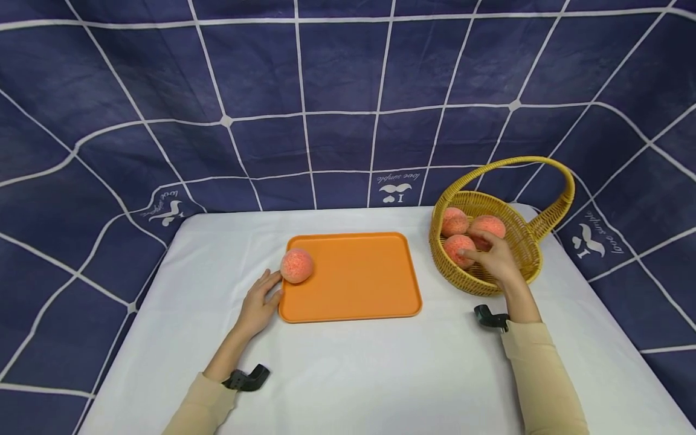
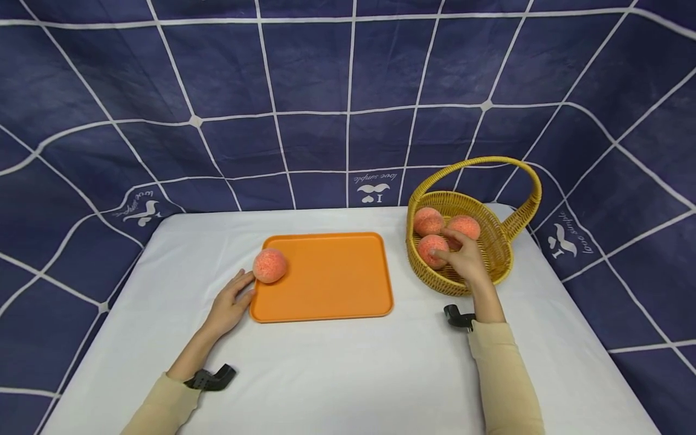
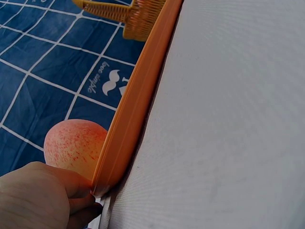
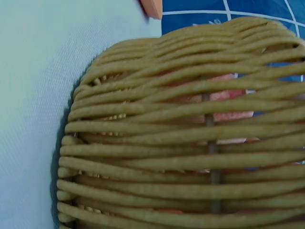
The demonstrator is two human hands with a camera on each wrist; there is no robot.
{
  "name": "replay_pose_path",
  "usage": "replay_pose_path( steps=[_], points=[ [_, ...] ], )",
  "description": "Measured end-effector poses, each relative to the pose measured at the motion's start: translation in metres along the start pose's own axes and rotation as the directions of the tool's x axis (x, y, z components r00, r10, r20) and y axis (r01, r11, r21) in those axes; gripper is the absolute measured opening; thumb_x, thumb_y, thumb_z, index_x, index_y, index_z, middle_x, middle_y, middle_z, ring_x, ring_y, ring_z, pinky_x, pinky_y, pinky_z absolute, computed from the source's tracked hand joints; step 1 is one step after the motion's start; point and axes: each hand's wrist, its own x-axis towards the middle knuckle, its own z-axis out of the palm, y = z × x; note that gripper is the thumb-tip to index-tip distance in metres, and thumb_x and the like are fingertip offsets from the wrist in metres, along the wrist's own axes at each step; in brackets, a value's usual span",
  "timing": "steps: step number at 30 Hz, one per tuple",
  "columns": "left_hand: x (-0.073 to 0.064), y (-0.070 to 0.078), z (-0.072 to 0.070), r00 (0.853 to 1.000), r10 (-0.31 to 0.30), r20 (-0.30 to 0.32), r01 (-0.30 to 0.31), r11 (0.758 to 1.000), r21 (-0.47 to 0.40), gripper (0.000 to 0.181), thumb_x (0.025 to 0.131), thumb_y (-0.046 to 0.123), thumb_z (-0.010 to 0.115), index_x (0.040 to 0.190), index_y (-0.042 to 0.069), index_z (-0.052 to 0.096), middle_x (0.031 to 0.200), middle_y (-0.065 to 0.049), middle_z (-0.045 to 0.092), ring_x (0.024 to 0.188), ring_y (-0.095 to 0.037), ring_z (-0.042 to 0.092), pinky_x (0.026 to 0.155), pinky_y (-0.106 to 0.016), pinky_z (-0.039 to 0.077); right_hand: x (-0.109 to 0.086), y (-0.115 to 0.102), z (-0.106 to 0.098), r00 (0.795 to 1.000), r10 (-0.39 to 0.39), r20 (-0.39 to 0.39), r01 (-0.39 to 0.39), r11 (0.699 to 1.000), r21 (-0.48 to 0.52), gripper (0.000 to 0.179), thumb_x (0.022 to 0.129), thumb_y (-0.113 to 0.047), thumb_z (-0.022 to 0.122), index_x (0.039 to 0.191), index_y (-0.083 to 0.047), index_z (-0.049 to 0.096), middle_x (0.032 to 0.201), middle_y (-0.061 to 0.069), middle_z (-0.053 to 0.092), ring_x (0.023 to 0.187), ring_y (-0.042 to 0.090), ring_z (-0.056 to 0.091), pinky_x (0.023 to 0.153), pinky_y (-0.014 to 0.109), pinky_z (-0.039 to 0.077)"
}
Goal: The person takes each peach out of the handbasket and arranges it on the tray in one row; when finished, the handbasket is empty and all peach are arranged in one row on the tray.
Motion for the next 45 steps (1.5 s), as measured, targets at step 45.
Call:
replay_pose_path(
  steps=[45],
  points=[
    [0.000, -0.001, 0.000, 1.000, 0.008, -0.005, -0.008, 1.000, 0.007, 0.047, 0.097, 0.006, 0.055, 0.142, -0.003, 0.047, 0.148, -0.021, 0.045, 0.147, -0.040, 0.024, 0.122, -0.057, 0.015, -0.049, -0.061, -0.012, 0.988, -0.114, -0.104, 0.097, 0.983, -0.154, 0.067, 0.086, -0.020, 0.074, 0.145, -0.006, 0.046, 0.138, 0.017, 0.049, 0.099, 0.011, 0.052, 0.070, 0.009, 0.050]
  ],
)
